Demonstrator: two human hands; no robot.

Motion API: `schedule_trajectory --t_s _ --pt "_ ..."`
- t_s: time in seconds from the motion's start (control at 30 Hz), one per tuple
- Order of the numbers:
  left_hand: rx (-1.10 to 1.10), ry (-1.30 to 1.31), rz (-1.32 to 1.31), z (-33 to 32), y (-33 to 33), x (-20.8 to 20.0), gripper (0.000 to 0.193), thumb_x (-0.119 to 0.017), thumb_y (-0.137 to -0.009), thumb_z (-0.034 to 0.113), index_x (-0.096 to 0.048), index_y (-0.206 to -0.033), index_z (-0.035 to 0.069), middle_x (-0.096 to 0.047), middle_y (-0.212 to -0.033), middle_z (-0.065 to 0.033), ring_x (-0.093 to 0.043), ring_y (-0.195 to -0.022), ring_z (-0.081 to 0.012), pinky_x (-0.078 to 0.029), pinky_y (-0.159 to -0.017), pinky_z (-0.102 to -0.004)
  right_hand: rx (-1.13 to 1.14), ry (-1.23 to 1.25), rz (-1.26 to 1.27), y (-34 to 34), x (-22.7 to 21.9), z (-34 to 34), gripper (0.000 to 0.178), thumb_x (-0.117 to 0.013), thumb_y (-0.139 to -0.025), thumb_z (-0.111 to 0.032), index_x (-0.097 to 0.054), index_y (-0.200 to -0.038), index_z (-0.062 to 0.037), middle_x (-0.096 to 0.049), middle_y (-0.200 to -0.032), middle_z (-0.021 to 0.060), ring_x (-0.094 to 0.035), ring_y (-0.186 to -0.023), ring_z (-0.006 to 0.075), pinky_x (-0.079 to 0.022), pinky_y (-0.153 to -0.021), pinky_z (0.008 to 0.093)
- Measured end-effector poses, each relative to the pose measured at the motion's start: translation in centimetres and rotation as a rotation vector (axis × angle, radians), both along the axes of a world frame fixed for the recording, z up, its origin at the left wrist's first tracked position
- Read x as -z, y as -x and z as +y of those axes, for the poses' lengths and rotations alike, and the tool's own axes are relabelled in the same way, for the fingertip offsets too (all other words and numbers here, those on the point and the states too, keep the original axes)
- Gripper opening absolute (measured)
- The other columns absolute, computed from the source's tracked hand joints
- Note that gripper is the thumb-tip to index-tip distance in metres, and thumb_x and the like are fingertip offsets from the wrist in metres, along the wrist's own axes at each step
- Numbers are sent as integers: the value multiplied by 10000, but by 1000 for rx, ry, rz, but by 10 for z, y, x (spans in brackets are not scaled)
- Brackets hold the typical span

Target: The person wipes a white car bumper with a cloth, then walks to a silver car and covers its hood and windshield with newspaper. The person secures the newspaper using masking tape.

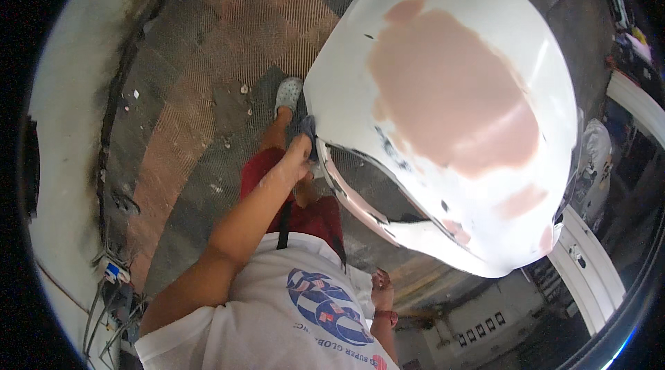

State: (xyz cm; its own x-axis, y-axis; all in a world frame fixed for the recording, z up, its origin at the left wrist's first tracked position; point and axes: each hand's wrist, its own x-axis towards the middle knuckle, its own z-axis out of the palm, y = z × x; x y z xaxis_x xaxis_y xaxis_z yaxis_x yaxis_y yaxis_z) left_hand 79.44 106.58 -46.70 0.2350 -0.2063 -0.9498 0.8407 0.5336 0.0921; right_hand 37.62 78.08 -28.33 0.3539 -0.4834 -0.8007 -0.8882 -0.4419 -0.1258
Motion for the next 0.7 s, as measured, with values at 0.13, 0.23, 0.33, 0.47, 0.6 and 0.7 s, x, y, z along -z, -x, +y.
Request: schedule_trajectory --t_s 0.13,0.23,0.33,0.47,0.6,0.7 --pt "-52 42 -192 -7 40 -34 527 -539 -1033 545 -591 -1327 110 -647 -1182 -43 -618 -1087 -214 -501 -948 -409 -81 12 -147 26 22 -26 334 -565 -1071 -250 -621 -1293 -8 -738 -966 83 -699 -862 163 -555 -774 303" --pt "-113 72 -348 -16 59 -74 480 -535 -1055 531 -603 -1244 95 -646 -1098 -43 -637 -996 -185 -541 -886 -378 -94 14 -223 56 39 -41 344 -573 -1058 -276 -634 -1261 -5 -741 -944 91 -703 -840 177 -553 -756 316" --pt "-101 36 -397 -41 69 -119 462 -575 -1050 470 -584 -1262 59 -648 -1149 -85 -644 -1048 -212 -526 -953 -408 -90 35 -261 67 39 -45 337 -603 -1035 -288 -651 -1216 -8 -739 -917 106 -705 -812 193 -554 -738 339" --pt "59 -415 -665 -105 106 -176 703 -506 -1089 362 -210 -1568 -59 -474 -1438 -247 -502 -1336 -362 -385 -1143 -449 -74 44 -220 103 42 -71 355 -646 -993 -344 -698 -1225 -80 -752 -1097 198 -744 -1012 327 -573 -836 428" --pt "375 -647 -1005 -134 159 -194 760 -519 -1068 252 -107 -1567 -147 -258 -1597 -358 -355 -1455 -491 -319 -1194 -485 -176 75 -232 156 58 -112 312 -650 -974 -317 -725 -1171 -87 -754 -1088 193 -733 -1021 371 -568 -852 443" --pt "486 -396 -1066 -107 194 -221 642 -541 -1052 211 -274 -1552 -90 -288 -1600 -311 -378 -1433 -486 -345 -1172 -497 -176 10 -234 187 59 -131 296 -641 -971 -315 -739 -1140 -93 -757 -1073 189 -730 -1010 391 -567 -852 447"
